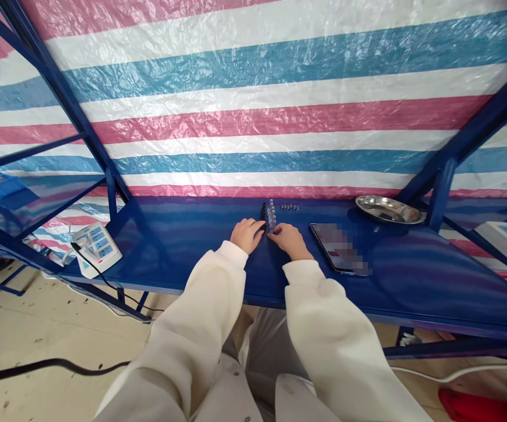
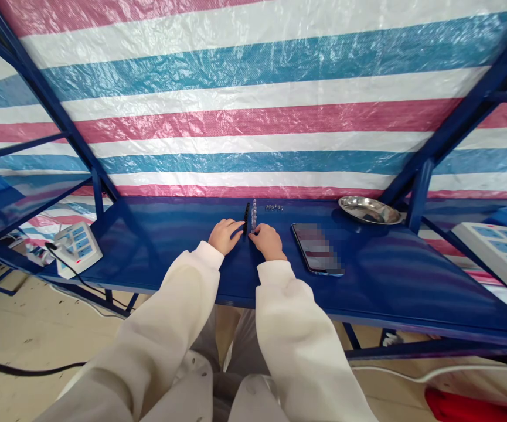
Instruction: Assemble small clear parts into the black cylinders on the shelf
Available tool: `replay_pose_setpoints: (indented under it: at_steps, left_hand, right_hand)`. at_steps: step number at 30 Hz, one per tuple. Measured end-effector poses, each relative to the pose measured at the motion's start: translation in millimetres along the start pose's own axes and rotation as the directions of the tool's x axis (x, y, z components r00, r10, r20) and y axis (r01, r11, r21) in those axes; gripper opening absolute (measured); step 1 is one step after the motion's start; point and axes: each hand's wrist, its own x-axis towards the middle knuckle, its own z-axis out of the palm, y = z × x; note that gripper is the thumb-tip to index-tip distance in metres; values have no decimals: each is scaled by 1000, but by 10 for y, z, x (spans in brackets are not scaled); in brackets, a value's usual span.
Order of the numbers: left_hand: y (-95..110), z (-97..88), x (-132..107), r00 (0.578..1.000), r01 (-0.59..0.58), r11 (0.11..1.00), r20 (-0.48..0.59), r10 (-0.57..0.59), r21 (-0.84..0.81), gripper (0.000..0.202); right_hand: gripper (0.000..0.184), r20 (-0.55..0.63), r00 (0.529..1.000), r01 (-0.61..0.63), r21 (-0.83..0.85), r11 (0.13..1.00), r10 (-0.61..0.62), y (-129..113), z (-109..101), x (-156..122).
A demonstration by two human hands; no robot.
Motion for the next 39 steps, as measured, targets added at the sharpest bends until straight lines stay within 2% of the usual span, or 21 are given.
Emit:
replay_pose_setpoints:
  at_steps: [6, 9, 12, 15, 18, 22, 29, 35, 39]
  left_hand:
    - [41, 31, -10, 995, 19, 994, 100, -29, 108, 37]
    - [54, 15, -6, 995, 27, 994, 94, -37, 106, 32]
    - [37, 19, 0, 998, 53, 997, 43, -56, 55, 19]
    - [-11, 57, 7, 988, 134, 988, -72, -140, -77, 6]
    - [-69, 102, 19, 935, 192, 946, -246, -257, -260, 4]
    - [-119, 132, 40, 859, 156, 896, -391, -331, -416, 7]
    - [-137, 151, 60, 831, 87, 848, -431, -351, -523, 9]
    - [-139, 123, 65, 788, 67, 817, -471, -395, -573, 7]
    - [-59, 29, 50, 796, 69, 827, -468, -383, -558, 7]
  right_hand:
    - [25, -7, 1000, 14, -4, 1000, -14, -4, 1, -3]
    - [25, -6, 1000, -1, -13, 1000, 1, -13, 6, -4]
    - [26, -7, 1000, -21, -32, 999, 21, -33, 5, -8]
    - [24, -19, 1000, -25, -53, 998, 24, -54, -3, -18]
    - [21, -30, 1000, -12, -65, 998, 10, -70, -10, -31]
    - [17, -37, 998, 51, -67, 996, -54, -97, -2, -52]
    - [16, -31, 964, 263, -42, 964, -265, -163, 44, -72]
    - [14, -20, 945, 326, -38, 945, -327, -206, 19, -107]
    - [15, 13, 933, 359, -49, 932, -359, -224, 25, -122]
